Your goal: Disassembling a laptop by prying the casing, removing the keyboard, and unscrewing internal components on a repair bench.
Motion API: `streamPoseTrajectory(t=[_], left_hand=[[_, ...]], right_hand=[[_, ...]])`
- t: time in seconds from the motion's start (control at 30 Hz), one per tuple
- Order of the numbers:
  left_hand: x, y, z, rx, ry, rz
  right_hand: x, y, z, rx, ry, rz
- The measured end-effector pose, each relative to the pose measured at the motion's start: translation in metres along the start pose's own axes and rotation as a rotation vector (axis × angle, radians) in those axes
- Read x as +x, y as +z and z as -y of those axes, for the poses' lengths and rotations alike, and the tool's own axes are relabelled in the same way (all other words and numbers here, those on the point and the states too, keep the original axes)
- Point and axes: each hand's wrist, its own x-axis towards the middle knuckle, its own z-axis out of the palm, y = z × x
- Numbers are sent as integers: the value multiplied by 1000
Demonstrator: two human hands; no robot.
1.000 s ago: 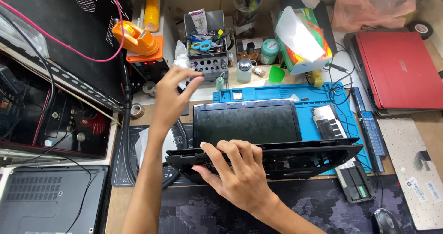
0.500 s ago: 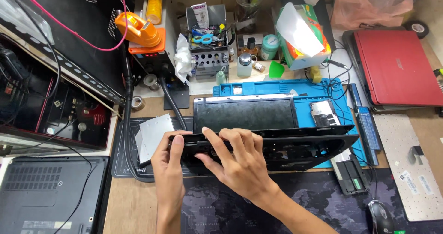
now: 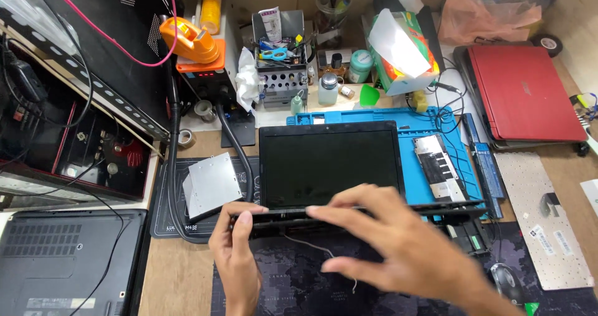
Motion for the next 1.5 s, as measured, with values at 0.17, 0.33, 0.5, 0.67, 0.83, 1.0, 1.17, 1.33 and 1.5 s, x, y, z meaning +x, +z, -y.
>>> streamPoseTrajectory(t=[0.17, 0.33, 0.5, 0.67, 0.83, 1.0, 1.17, 1.33, 1.5], left_hand=[[-19, -10, 13, -24, 64, 7], [-35, -22, 30, -110, 160, 10], [-53, -59, 71, 14, 314, 171], [-83, -97, 154, -70, 88, 60], [-98, -113, 187, -109, -164, -67], [-96, -104, 159, -31, -64, -35], [-90, -89, 126, 89, -28, -54], [-93, -110, 129, 136, -124, 19], [-121, -114, 154, 175, -365, -106]], right_hand=[[7, -63, -43, 188, 243, 283], [34, -62, -103, 237, 480, 372], [44, -28, -131, 91, 530, 229], [48, 18, -178, -171, 335, 24], [65, 34, -196, -173, 362, -1], [72, 52, -218, -145, 478, 42], [69, 51, -211, -170, 495, 20], [66, 50, -206, -171, 513, -9], [63, 45, -194, -138, 494, -83]])
